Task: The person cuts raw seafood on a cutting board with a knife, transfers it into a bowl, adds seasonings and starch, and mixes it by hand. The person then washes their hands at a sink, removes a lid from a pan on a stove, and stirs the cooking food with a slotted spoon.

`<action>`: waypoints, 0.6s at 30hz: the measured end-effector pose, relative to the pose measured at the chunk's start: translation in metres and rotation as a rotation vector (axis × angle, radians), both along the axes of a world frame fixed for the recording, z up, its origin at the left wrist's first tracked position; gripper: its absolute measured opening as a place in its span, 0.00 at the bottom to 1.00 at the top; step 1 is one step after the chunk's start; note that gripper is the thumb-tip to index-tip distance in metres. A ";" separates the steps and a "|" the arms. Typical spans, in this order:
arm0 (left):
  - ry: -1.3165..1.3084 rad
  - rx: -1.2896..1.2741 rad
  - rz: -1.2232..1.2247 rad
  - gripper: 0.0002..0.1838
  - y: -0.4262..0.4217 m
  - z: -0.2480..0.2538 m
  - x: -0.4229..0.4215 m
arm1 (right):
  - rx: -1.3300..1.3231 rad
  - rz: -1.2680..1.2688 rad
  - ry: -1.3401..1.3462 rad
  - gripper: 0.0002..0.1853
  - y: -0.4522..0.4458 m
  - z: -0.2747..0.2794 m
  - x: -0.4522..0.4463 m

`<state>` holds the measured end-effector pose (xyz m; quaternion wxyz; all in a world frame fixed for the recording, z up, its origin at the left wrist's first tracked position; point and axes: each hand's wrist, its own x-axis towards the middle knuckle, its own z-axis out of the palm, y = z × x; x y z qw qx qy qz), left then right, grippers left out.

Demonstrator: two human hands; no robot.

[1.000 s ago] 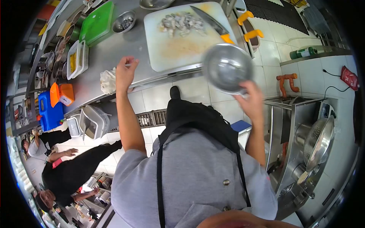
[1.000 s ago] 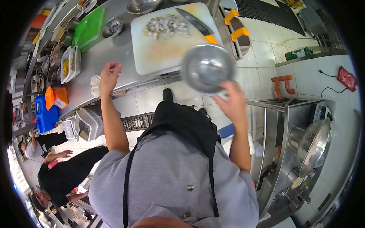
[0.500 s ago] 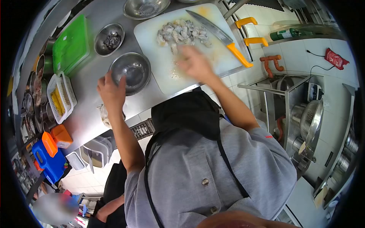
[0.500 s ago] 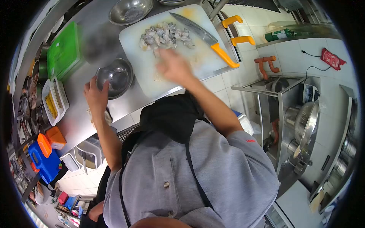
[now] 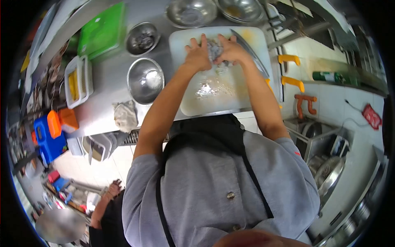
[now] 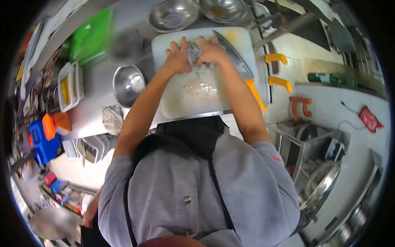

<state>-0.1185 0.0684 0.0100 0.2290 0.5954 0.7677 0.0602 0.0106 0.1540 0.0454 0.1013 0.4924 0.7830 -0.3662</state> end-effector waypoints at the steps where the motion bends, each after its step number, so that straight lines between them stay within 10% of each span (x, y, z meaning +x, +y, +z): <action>1: 0.012 0.098 0.025 0.64 0.005 -0.002 -0.006 | 0.003 0.041 0.024 0.62 0.005 0.000 -0.010; 8: -0.270 0.310 -0.171 0.47 0.019 -0.027 -0.019 | -0.008 0.243 0.386 0.47 0.022 -0.034 -0.010; 12: -0.677 0.288 0.002 0.46 0.016 -0.029 -0.029 | -0.439 -0.119 0.681 0.46 0.027 -0.051 -0.009; 18: -0.538 0.548 -0.036 0.45 -0.018 0.012 -0.049 | -0.446 -0.087 0.863 0.43 -0.003 -0.014 -0.031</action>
